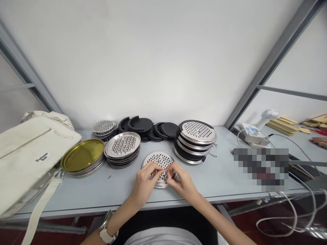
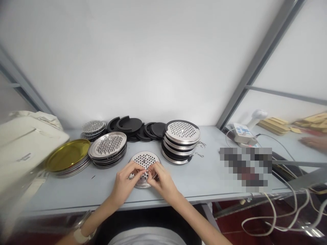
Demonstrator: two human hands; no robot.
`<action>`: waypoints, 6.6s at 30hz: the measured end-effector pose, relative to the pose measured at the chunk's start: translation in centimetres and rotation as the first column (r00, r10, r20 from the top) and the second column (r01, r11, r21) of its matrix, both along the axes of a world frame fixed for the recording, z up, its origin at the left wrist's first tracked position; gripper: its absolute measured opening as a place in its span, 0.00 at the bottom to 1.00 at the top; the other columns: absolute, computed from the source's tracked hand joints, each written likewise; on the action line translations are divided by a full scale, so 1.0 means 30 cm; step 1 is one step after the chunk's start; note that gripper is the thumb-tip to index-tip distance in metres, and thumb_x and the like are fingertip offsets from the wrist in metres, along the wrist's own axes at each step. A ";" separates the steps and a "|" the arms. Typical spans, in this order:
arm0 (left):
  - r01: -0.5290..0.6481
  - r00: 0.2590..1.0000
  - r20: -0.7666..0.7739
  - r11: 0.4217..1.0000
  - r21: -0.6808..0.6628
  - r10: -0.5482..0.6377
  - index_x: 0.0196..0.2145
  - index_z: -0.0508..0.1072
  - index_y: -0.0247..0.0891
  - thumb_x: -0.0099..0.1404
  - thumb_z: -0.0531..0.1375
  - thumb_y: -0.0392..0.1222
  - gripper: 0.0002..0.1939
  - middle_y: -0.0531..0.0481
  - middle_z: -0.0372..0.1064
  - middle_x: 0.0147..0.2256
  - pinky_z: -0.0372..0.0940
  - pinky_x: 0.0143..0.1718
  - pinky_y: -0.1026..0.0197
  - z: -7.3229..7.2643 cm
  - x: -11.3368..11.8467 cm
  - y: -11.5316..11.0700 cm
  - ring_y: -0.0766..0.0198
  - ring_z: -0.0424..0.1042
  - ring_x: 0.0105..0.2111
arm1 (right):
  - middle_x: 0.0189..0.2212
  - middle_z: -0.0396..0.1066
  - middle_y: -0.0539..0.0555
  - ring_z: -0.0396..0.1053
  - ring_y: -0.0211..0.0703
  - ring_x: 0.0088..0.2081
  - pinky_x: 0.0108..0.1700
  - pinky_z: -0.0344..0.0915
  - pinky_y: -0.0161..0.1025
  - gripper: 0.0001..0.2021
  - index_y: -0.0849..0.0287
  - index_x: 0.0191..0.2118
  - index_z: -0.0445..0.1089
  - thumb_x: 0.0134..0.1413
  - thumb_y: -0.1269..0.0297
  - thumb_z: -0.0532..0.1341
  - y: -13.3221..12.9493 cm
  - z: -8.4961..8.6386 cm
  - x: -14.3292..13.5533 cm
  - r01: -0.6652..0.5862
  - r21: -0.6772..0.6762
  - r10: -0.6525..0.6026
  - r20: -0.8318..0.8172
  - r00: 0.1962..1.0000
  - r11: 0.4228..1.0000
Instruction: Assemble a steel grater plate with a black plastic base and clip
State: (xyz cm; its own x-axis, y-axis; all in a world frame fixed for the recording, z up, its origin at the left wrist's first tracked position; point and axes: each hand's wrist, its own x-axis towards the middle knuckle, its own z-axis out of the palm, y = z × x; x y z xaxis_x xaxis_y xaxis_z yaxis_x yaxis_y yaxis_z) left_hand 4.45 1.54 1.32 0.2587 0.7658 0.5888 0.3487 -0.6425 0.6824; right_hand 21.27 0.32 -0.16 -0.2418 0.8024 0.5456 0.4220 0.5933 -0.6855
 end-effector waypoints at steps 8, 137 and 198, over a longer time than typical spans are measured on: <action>0.017 0.999 0.030 1.000 0.015 -0.018 0.35 0.71 0.39 0.65 0.56 0.33 0.05 0.51 0.71 0.32 0.69 0.35 0.67 -0.008 0.008 -0.003 0.67 0.71 0.33 | 0.28 0.58 0.48 0.59 0.37 0.29 0.32 0.58 0.34 0.07 0.57 0.32 0.58 0.55 0.77 0.53 0.000 0.004 -0.004 0.051 -0.003 -0.051 0.019 0.999 0.999; 0.039 0.993 0.118 0.967 -0.250 -0.009 0.33 0.61 0.41 0.64 0.58 0.36 0.06 0.53 0.72 0.32 0.67 0.39 0.65 -0.012 0.010 -0.007 0.64 0.75 0.39 | 0.24 0.58 0.46 0.56 0.35 0.27 0.29 0.55 0.32 0.03 0.59 0.30 0.62 0.52 0.72 0.55 0.024 -0.015 0.012 -0.049 -0.360 -0.040 -0.235 0.971 0.932; 0.120 0.981 0.172 0.981 -0.155 -0.093 0.37 0.67 0.39 0.64 0.57 0.36 0.03 0.49 0.69 0.34 0.64 0.38 0.62 0.022 0.003 -0.021 0.63 0.70 0.36 | 0.24 0.61 0.48 0.60 0.37 0.27 0.31 0.58 0.34 0.10 0.57 0.29 0.63 0.57 0.58 0.59 0.003 0.024 0.020 -0.150 -0.346 0.029 -0.330 0.943 0.926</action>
